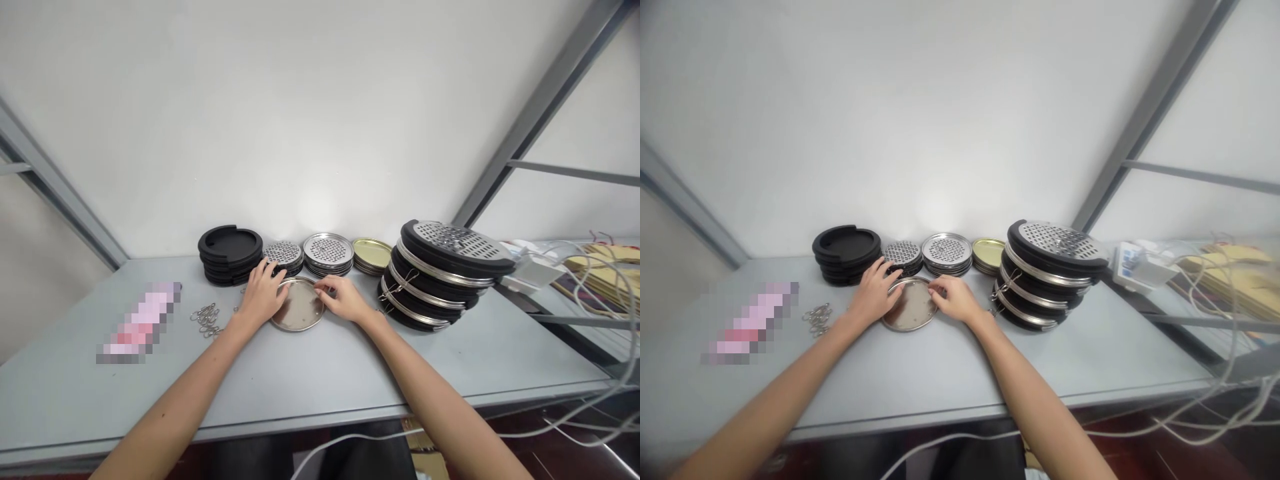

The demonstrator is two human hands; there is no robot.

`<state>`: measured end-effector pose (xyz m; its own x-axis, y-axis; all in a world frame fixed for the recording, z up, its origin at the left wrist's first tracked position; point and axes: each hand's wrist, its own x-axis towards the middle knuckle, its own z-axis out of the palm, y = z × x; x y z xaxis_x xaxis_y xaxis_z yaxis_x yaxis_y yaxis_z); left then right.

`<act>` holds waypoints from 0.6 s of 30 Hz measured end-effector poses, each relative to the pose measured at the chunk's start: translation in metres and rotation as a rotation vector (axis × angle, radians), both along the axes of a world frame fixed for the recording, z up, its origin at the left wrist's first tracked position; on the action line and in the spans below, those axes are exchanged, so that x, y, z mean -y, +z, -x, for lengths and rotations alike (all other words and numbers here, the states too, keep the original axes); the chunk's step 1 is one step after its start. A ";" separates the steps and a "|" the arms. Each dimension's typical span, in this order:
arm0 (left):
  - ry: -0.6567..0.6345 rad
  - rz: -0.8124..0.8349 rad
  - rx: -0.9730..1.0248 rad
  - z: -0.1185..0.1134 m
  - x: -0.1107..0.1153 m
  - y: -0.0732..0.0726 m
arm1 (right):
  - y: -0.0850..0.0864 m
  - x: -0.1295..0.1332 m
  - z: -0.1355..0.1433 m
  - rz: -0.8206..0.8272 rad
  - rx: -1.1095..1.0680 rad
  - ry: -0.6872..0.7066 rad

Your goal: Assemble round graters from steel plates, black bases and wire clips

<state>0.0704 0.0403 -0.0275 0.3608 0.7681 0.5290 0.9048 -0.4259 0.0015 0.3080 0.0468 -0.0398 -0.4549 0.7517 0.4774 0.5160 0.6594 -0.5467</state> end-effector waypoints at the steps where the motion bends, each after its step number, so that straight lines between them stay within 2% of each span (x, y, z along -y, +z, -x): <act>1: 0.003 -0.002 0.010 -0.001 0.000 -0.002 | 0.000 0.000 0.001 -0.006 0.004 0.006; 6: 0.003 0.017 0.037 -0.001 -0.002 -0.008 | 0.001 0.003 0.004 -0.042 0.023 0.008; 18: -0.007 0.048 0.038 0.006 -0.009 -0.009 | 0.000 0.003 0.005 -0.029 0.054 0.006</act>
<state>0.0640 0.0489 -0.0363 0.3466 0.7904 0.5052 0.9007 -0.4308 0.0560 0.3034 0.0442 -0.0396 -0.4850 0.7354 0.4733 0.5403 0.6775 -0.4990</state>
